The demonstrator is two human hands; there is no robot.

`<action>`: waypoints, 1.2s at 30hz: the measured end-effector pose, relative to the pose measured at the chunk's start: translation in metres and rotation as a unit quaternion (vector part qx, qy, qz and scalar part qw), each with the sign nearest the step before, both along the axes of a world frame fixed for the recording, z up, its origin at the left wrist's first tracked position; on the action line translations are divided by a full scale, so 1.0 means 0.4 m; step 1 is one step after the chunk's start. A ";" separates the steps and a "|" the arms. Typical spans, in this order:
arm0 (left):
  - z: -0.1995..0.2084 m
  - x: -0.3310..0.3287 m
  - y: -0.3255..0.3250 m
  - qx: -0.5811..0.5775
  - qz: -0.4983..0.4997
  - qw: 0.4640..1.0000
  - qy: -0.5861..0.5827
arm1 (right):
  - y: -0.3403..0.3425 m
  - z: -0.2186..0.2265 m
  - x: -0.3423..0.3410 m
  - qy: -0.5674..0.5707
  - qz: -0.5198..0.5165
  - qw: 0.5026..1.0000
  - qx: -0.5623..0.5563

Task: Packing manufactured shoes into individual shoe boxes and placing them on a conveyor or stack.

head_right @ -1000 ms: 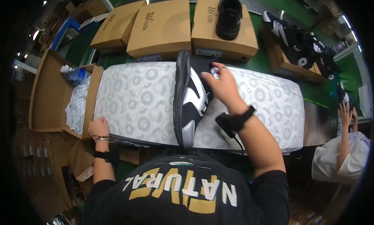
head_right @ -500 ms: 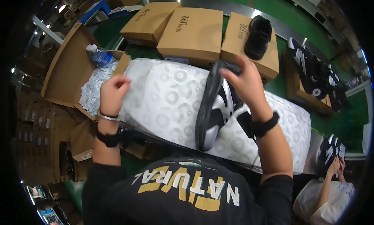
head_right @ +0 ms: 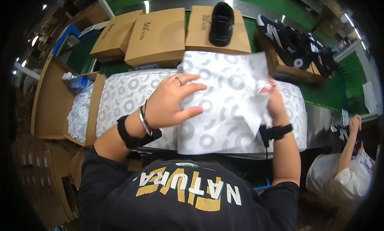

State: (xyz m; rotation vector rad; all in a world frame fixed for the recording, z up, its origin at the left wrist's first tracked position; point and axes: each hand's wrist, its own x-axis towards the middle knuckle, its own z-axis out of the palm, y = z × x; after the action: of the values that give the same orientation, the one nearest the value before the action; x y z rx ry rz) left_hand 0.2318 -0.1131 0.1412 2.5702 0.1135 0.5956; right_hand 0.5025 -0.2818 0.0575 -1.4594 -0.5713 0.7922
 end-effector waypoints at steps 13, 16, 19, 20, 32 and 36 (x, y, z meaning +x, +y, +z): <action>-0.120 0.061 0.020 0.169 0.000 0.956 0.241 | 0.522 0.087 0.071 -0.469 -0.058 0.879 0.058; -0.103 0.088 -0.006 0.164 -0.026 0.953 0.254 | 0.630 -0.019 0.179 -0.393 -0.024 0.919 -0.009; -0.108 0.064 0.004 0.131 -0.022 0.946 0.295 | 0.575 0.112 0.157 -0.074 0.021 0.989 0.129; -0.114 0.059 0.007 0.125 -0.021 0.952 0.277 | 0.502 0.202 0.126 -0.013 0.009 0.989 0.144; -0.091 0.100 0.015 0.137 -0.025 0.955 0.263 | -0.159 0.084 -0.302 -0.677 0.209 0.693 -0.134; -0.125 0.112 0.116 0.085 0.033 0.985 0.149 | -0.213 0.056 -0.189 -0.435 -0.079 0.894 -0.075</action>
State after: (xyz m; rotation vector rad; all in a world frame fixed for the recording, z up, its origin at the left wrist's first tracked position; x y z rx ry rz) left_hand 0.2765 -0.0667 0.0914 2.8162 0.2613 0.2475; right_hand 0.4271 -0.3670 0.0800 -1.9612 -1.0549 0.0016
